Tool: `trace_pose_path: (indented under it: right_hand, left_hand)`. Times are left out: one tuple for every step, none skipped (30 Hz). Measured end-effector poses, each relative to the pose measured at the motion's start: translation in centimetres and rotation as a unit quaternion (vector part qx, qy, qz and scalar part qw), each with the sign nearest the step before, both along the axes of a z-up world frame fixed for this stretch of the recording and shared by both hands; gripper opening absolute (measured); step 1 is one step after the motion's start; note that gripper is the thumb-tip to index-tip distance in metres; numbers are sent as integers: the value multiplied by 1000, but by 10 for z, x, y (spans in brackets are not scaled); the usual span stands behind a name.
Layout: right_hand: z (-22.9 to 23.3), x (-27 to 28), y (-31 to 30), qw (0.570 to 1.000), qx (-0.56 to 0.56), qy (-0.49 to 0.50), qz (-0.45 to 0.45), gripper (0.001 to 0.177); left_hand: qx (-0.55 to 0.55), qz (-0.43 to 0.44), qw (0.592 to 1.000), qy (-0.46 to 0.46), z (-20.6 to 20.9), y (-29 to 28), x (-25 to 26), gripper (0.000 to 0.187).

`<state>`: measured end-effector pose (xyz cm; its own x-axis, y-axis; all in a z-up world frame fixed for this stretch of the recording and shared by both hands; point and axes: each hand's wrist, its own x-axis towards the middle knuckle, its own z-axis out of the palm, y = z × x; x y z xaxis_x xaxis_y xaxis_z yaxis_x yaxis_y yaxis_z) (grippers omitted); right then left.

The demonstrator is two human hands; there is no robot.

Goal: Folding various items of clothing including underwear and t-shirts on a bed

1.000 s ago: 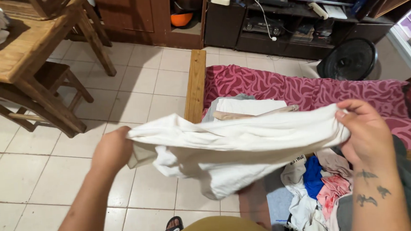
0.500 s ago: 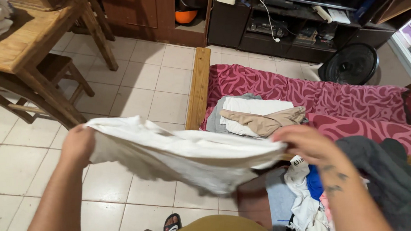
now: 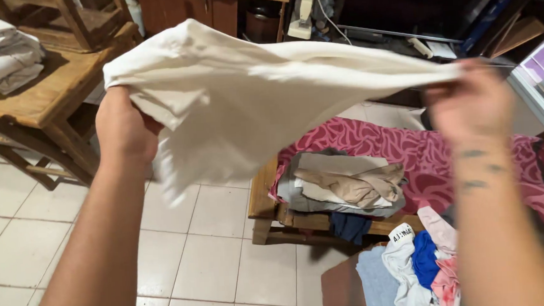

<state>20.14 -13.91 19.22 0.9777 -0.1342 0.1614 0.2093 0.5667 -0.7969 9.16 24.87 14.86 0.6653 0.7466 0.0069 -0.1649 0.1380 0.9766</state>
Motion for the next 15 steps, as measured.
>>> trace_pose_path:
  right_hand:
    - [-7, 18, -49, 1000, 1, -1, -4, 15]
    - [-14, 35, -100, 996, 88, -10, -23, 5]
    - [-21, 51, -153, 983, 175, -20, -42, 13]
    - [-60, 48, -217, 983, 176, -23, -51, 13]
    - [-98, 32, -282, 992, -37, -67, -100, 17]
    - [-134, -1, -346, 952, -249, -102, -146, 23]
    - [-159, -3, -379, 951, -250, -99, -156, 23]
    - [-187, -7, -412, 805, -542, -133, -203, 34]
    - [-216, -12, -443, 571, -775, -150, -224, 45]
    - [-195, -30, -395, 571, -777, -141, -226, 45]
    - [-181, -61, -341, 765, -620, 10, -175, 34]
    - [-169, -105, -287, 893, -408, 158, -105, 26]
    - [-190, -114, -282, 892, -407, 167, -109, 26]
    - [-211, -122, -276, 879, -402, 241, -88, 27]
    - [-232, -129, -270, 861, -395, 313, -67, 27]
  left_hand:
    - [1, -4, 1000, -1, 6, -9, -7, 40]
    - [79, -30, 996, 2, 13, -20, -13, 31]
    - [156, -55, 986, 4, 20, -31, -17, 27]
    - [157, -64, 985, 2, 4, -28, -18, 27]
    - [194, -165, 967, -11, -12, -25, -18, 22]
    - [227, -266, 936, -23, -29, -22, -18, 17]
    - [228, -276, 933, -25, -35, -35, -18, 17]
    - [138, -408, 901, 43, -40, -46, -20, 14]
    - [45, -525, 842, 113, -46, -57, -23, 14]
    - [45, -532, 837, 117, -60, -69, -18, 14]
    - [105, -523, 818, 214, -75, -81, -14, 11]
    - [164, -507, 788, 308, -89, -95, -12, 9]
    - [163, -513, 783, 312, -106, -103, -11, 9]
    - [255, -544, 717, 353, -122, -111, -10, 15]
    - [344, -567, 641, 387, -138, -118, -9, 22]
